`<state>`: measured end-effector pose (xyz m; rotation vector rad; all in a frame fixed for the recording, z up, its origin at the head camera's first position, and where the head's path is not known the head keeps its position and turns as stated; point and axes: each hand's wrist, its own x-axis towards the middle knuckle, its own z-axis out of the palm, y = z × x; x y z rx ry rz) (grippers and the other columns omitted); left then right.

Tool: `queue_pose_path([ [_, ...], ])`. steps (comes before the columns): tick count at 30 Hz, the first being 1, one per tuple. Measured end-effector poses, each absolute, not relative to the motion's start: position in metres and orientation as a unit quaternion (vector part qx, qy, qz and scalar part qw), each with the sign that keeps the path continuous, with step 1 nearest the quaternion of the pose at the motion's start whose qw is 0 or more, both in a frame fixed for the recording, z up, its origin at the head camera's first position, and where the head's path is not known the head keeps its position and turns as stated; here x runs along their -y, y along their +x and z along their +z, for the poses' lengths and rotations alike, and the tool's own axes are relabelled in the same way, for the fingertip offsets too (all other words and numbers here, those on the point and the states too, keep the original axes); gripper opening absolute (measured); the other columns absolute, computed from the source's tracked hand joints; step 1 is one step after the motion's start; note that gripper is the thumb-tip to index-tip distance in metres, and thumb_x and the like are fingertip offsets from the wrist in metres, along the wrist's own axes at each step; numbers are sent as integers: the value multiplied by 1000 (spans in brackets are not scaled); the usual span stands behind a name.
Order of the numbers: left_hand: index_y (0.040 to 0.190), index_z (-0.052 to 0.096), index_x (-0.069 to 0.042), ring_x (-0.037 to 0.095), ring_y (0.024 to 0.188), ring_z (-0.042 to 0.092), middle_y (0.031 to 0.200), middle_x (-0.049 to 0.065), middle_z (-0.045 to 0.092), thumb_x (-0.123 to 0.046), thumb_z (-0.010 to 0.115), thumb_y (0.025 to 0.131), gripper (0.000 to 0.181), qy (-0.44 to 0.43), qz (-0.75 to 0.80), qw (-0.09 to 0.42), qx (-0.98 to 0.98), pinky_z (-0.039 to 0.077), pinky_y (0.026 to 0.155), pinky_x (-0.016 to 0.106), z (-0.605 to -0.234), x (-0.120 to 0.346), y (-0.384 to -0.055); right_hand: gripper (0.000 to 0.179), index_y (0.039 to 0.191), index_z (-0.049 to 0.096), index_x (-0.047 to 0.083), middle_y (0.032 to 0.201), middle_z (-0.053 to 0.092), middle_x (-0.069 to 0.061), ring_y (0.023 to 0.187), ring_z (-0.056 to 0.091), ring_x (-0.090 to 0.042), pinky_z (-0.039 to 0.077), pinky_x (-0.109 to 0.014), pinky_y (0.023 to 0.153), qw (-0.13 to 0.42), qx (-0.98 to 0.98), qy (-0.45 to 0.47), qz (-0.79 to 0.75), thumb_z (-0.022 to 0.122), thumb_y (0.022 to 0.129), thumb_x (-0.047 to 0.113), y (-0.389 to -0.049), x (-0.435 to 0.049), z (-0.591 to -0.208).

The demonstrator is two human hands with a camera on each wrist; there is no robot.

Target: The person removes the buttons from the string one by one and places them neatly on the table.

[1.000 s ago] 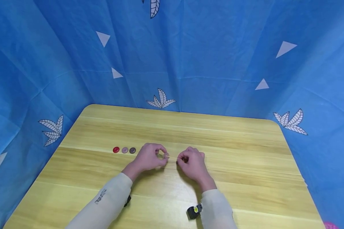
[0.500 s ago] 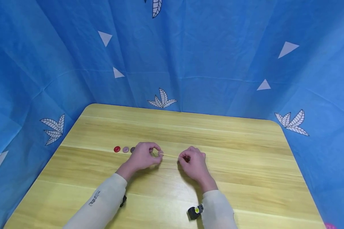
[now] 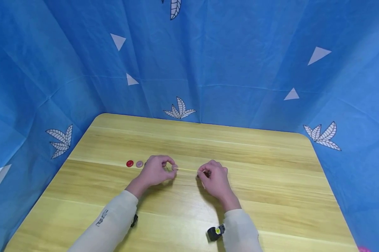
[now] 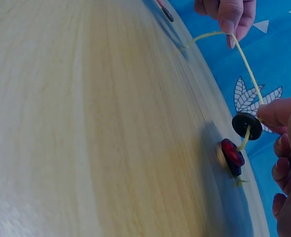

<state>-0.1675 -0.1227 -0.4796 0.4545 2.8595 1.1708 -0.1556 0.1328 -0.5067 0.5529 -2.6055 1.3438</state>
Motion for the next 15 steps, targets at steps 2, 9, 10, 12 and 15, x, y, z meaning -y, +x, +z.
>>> queue_pose_path([
  [2,89,73,-23,7,48,35,56,-7,39,-26,75,82,9,141,374,10,-916,28,46,26,-480,124,-168,11,81,72,14,79,56,8,78,53,-18,25,-44,82,79,870,183,450,75,88,6,-156,-133,-507],
  [9,89,73,-22,9,48,34,54,-7,37,-26,77,81,10,126,382,12,-916,33,57,32,-479,132,-168,12,80,71,15,81,58,7,78,53,-18,25,-44,83,74,873,172,451,75,89,7,-157,-135,-509],
  [10,89,73,-23,9,48,34,54,-7,37,-26,77,81,9,123,380,10,-917,32,60,35,-479,133,-168,12,80,71,15,81,58,7,78,53,-18,25,-44,83,73,873,171,451,74,89,8,-157,-135,-510],
  [12,87,73,-27,9,51,36,54,-8,38,-29,78,80,9,113,371,2,-922,30,66,42,-478,135,-168,12,80,71,16,81,58,8,78,53,-18,25,-44,84,73,874,169,450,74,89,9,-158,-136,-511],
  [15,85,72,-31,11,59,42,57,-9,42,-32,77,79,9,96,353,-6,-931,26,70,50,-478,139,-168,12,80,71,16,81,58,8,78,54,-18,25,-44,84,72,875,168,448,74,90,9,-158,-137,-511],
])
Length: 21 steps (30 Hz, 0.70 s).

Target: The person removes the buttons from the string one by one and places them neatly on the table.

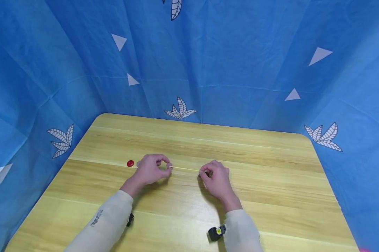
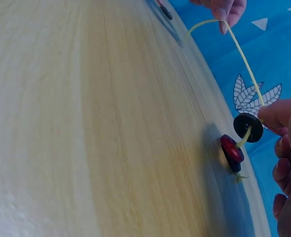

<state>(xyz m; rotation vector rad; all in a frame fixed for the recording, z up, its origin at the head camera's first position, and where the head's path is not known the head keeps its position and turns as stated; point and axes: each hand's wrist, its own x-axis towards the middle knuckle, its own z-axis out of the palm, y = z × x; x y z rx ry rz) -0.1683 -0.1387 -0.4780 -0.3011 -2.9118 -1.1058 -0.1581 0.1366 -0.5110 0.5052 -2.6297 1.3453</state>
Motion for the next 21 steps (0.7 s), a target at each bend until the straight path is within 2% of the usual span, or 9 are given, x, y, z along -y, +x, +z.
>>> queue_pose_path([
  [2,85,71,-32,12,66,45,61,-9,46,-33,77,79,8,-87,-348,6,934,26,71,50,-478,141,-168,12,80,71,16,81,58,8,78,54,-19,26,-44,84,73,875,168,448,74,90,9,-158,-137,-511],
  [6,86,72,-26,15,68,46,64,-6,50,-28,77,81,8,-81,-363,-2,928,32,68,41,-476,148,-166,13,80,71,16,81,58,7,79,54,-20,26,-45,84,72,874,169,450,74,90,9,-158,-137,-510],
  [10,87,72,-21,14,61,41,64,-2,50,-23,78,81,9,-83,-384,-12,919,34,60,33,-476,154,-165,13,80,71,17,81,57,7,79,53,-20,26,-46,85,71,873,169,452,73,90,10,-157,-136,-510],
  [13,87,72,-22,12,60,39,64,-2,51,-23,78,81,9,-81,-386,-12,919,33,59,31,-476,157,-165,13,80,71,17,80,57,8,78,53,-20,26,-46,85,73,872,170,452,74,90,11,-157,-135,-509],
  [21,85,72,-21,11,50,30,54,-7,31,-19,77,80,7,-76,-396,-3,915,28,54,30,-477,167,-163,11,81,71,15,80,56,7,77,53,-20,26,-46,85,72,872,168,453,74,90,10,-156,-134,-508],
])
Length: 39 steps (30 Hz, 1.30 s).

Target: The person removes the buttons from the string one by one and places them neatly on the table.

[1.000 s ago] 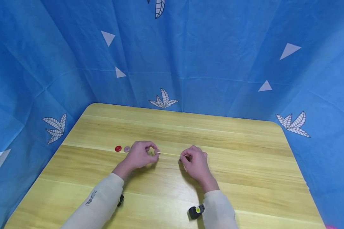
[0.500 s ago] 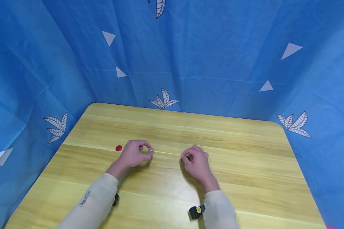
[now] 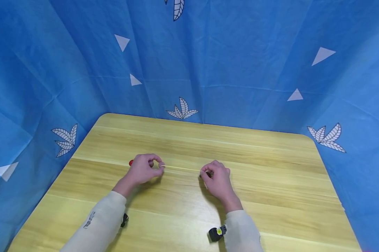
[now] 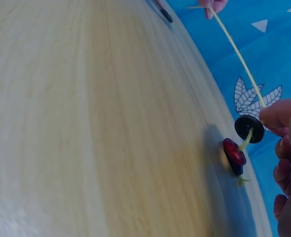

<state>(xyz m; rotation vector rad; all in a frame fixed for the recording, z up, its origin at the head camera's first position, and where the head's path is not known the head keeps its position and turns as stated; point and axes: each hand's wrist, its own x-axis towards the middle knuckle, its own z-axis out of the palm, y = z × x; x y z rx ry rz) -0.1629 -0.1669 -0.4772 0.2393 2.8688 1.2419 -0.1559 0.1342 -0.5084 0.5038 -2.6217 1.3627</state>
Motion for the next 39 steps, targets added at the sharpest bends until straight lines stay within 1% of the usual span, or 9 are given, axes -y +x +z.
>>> queue_pose_path([
  [11,85,71,-18,7,52,35,55,-6,36,-16,74,79,7,75,394,-1,-916,35,57,29,-478,177,-161,13,79,71,15,82,58,7,79,54,-20,26,-47,88,74,874,159,454,74,90,8,-155,-136,-510],
  [14,85,72,-18,9,56,41,58,-4,45,-16,73,79,7,72,388,-4,-919,38,60,30,-479,180,-161,13,80,71,15,82,58,6,79,54,-20,25,-47,88,70,873,156,456,73,90,8,-154,-136,-509],
  [18,85,72,-19,14,66,51,72,-3,62,-19,75,80,6,64,374,-4,-925,45,68,33,-479,185,-159,12,80,71,14,82,58,6,80,54,-20,25,-47,87,70,871,158,459,73,90,8,-154,-136,-509],
  [21,85,73,-19,16,71,54,80,-3,67,-20,75,80,6,61,369,-4,-927,48,71,35,-479,188,-158,12,80,71,14,81,58,6,79,54,-21,25,-48,88,73,871,159,458,74,89,7,-154,-136,-509],
  [23,86,73,-18,16,69,54,80,-3,67,-20,74,80,6,62,364,-7,-929,48,71,35,-479,189,-157,12,80,71,15,81,58,7,79,53,-21,26,-48,88,74,872,159,457,74,89,7,-153,-135,-510],
  [28,85,73,-18,13,58,44,65,-4,56,-21,72,81,6,63,334,-8,-940,42,61,32,-479,195,-156,12,79,71,14,80,57,7,77,52,-22,25,-47,85,74,873,160,455,74,88,6,-153,-135,-510],
  [30,84,73,-18,12,56,43,63,-4,55,-21,72,81,5,59,320,-1,-946,40,59,32,-478,198,-156,12,79,71,14,79,57,7,77,52,-22,25,-46,84,76,873,161,454,74,88,6,-153,-135,-509],
  [36,83,71,-18,14,62,51,76,-6,63,-17,72,77,6,44,273,24,-961,45,64,34,-475,210,-154,11,79,71,14,80,56,7,77,52,-20,26,-46,85,82,874,159,452,74,87,7,-154,-135,-510],
  [39,85,71,-16,14,61,50,82,-4,66,-16,70,75,10,42,249,28,-967,45,62,34,-473,215,-152,12,79,71,15,80,56,7,77,52,-19,26,-47,85,82,873,160,453,74,87,7,-154,-135,-511],
])
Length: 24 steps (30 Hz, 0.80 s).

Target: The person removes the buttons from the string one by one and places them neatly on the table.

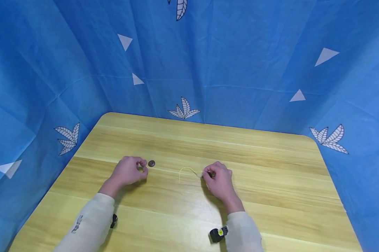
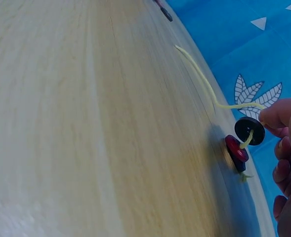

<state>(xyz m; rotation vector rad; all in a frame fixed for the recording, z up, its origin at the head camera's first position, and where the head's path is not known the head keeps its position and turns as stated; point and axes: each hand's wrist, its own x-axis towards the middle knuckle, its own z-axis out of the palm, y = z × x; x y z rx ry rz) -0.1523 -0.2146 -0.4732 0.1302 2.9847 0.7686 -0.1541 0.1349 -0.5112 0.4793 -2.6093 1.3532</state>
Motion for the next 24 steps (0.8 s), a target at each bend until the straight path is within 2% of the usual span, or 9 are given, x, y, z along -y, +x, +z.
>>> queue_pose_path([
  [5,79,66,-16,14,55,44,90,-1,67,-12,68,72,8,42,221,35,-974,38,54,32,-473,217,-153,13,79,70,16,79,56,7,76,51,-20,25,-47,85,79,872,160,456,74,88,7,-154,-136,-511],
  [9,68,57,-16,14,56,42,84,0,63,-9,66,69,12,46,200,44,-978,33,51,30,-473,217,-153,14,79,70,17,79,56,7,77,51,-20,25,-47,85,76,874,157,453,74,88,7,-154,-136,-511],
  [12,66,54,-16,14,56,41,80,2,61,-7,65,68,14,52,198,49,-978,31,51,30,-474,217,-154,14,79,70,16,80,56,6,77,52,-20,25,-48,87,74,875,156,453,74,88,7,-154,-137,-511],
  [17,71,59,-14,13,54,41,97,5,70,-6,67,71,11,48,231,57,-970,35,53,31,-474,219,-153,14,78,70,16,80,57,6,79,52,-20,25,-49,87,72,875,155,452,74,89,7,-154,-137,-512],
  [20,73,63,-13,12,51,39,109,7,71,-7,68,74,9,47,254,54,-964,38,56,31,-475,221,-153,14,78,70,16,80,57,6,78,52,-20,25,-49,87,72,875,154,453,74,89,7,-154,-137,-511],
  [22,72,64,-14,11,49,36,105,6,71,-8,69,76,8,53,266,52,-961,38,56,31,-476,223,-153,14,78,70,16,80,57,6,78,52,-21,25,-48,86,72,875,154,454,74,88,7,-154,-137,-511],
  [24,70,64,-15,10,47,33,89,2,71,-10,70,78,11,59,276,49,-958,37,56,31,-477,225,-153,14,78,70,15,80,57,6,77,52,-21,25,-48,86,73,874,155,455,74,88,6,-153,-137,-510],
])
